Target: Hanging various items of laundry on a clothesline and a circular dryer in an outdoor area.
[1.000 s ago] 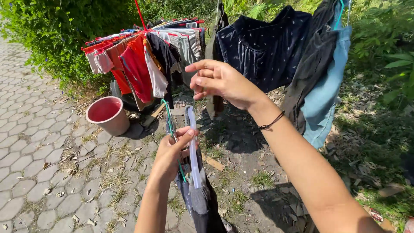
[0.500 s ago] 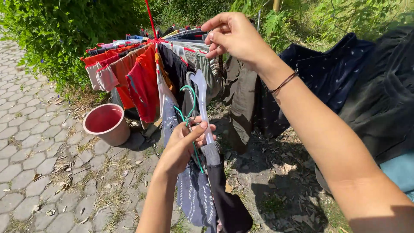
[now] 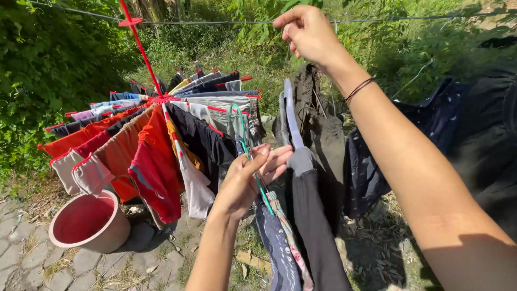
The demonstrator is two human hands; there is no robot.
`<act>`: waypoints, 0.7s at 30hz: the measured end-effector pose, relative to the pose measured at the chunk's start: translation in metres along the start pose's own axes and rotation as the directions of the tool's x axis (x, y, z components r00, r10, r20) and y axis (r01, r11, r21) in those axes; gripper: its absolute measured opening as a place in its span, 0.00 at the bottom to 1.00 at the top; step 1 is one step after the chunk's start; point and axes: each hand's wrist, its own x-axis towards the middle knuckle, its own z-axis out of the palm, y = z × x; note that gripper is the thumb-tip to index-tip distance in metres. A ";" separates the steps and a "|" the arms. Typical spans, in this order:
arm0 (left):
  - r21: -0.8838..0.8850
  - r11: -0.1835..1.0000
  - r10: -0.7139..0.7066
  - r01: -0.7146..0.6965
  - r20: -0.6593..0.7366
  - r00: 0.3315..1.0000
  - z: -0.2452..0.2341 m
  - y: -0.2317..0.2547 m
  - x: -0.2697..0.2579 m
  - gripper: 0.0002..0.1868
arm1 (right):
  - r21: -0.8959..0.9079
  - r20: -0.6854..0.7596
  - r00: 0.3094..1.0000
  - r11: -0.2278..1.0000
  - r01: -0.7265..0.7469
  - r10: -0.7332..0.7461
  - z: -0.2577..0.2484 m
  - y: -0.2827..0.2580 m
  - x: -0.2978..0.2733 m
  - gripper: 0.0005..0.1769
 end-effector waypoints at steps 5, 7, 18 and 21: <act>0.041 0.996 -0.082 0.078 0.096 0.992 -0.023 0.006 0.028 0.23 | -0.245 -0.200 0.978 0.970 0.009 -0.060 -0.023 0.036 0.052 0.17; 0.079 0.987 -0.144 0.136 0.104 0.984 -0.032 0.002 0.031 0.23 | -0.291 -0.226 0.973 0.956 -0.020 -0.049 -0.025 0.057 0.060 0.18; 0.098 0.961 -0.274 0.259 0.197 0.941 -0.063 -0.013 0.036 0.23 | -0.626 -0.198 0.961 0.780 0.029 -0.195 0.015 0.120 0.046 0.12; 0.096 0.956 -0.292 0.278 0.200 0.935 -0.066 -0.014 0.034 0.24 | -0.582 -0.252 0.952 0.813 -0.005 -0.174 0.022 0.126 0.043 0.14</act>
